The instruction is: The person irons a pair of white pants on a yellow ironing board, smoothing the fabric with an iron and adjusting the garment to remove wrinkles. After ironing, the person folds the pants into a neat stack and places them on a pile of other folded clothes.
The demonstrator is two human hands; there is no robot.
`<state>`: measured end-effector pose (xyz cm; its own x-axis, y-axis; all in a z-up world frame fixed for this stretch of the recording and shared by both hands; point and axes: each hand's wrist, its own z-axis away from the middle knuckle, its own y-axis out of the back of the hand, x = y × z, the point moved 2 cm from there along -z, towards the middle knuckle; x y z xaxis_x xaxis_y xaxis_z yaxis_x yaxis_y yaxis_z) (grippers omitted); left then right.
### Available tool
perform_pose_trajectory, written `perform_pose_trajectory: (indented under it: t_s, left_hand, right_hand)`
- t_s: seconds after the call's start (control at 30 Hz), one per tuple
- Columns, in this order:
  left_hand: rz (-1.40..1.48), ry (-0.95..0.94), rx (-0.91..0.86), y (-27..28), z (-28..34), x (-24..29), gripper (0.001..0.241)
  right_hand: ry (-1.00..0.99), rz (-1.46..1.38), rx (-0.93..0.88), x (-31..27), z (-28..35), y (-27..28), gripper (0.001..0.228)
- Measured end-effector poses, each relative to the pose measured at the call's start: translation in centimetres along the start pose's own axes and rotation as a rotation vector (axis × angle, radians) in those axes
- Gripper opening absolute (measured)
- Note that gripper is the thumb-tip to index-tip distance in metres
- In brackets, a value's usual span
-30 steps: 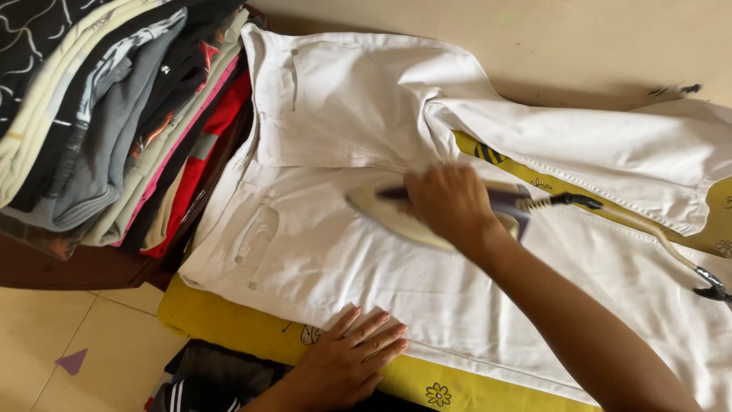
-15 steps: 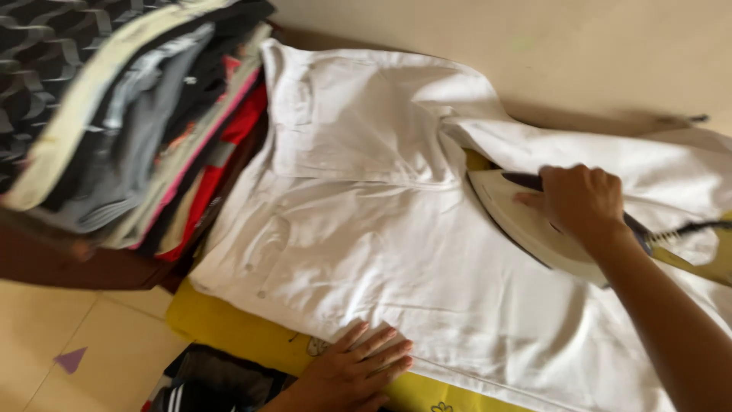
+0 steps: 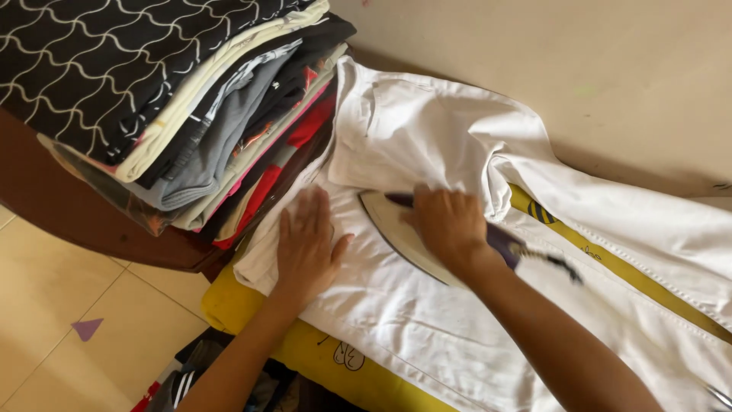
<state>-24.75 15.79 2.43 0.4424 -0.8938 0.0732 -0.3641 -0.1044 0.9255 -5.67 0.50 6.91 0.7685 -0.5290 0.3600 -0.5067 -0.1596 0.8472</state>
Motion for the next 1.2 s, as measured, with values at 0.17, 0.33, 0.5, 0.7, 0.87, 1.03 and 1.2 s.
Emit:
perform_pose_trajectory:
  t_s: [0.17, 0.33, 0.5, 0.7, 0.87, 1.03, 1.2]
  left_hand:
    - [-0.034, 0.025, 0.134, 0.4, 1.8, -1.4, 0.078]
    - [-0.031, 0.092, 0.166, 0.7, 6.3, -5.5, 0.057]
    - [0.072, 0.399, 0.306, 1.0, 8.8, -6.5, 0.059]
    - [0.199, 0.572, 0.295, 1.9, 9.5, -6.4, 0.067]
    - [0.731, 0.895, 0.260, 6.7, 10.3, -3.6, 0.061]
    - [1.392, 1.156, 0.173, 5.3, 12.7, 0.0, 0.074]
    - [1.425, 1.072, 0.222, 5.2, 12.4, 1.8, 0.097]
  right_hand:
    - [0.114, -0.087, -0.290, -0.4, 0.1, 4.1, 0.036]
    - [0.226, -0.153, -0.430, -2.3, 0.0, 6.6, 0.041]
    - [0.202, -0.257, -0.359, -7.6, -6.3, 4.9, 0.043]
    - [0.084, -0.232, -0.819, -0.4, 0.5, 10.2, 0.047]
    - [-0.160, 0.039, -1.176, 7.7, 15.1, 9.1, 0.059]
    - [-0.221, -0.016, -1.428, 4.0, 13.7, 10.9, 0.058]
    - [0.104, -0.253, -0.733, -6.2, 2.0, 11.6, 0.048]
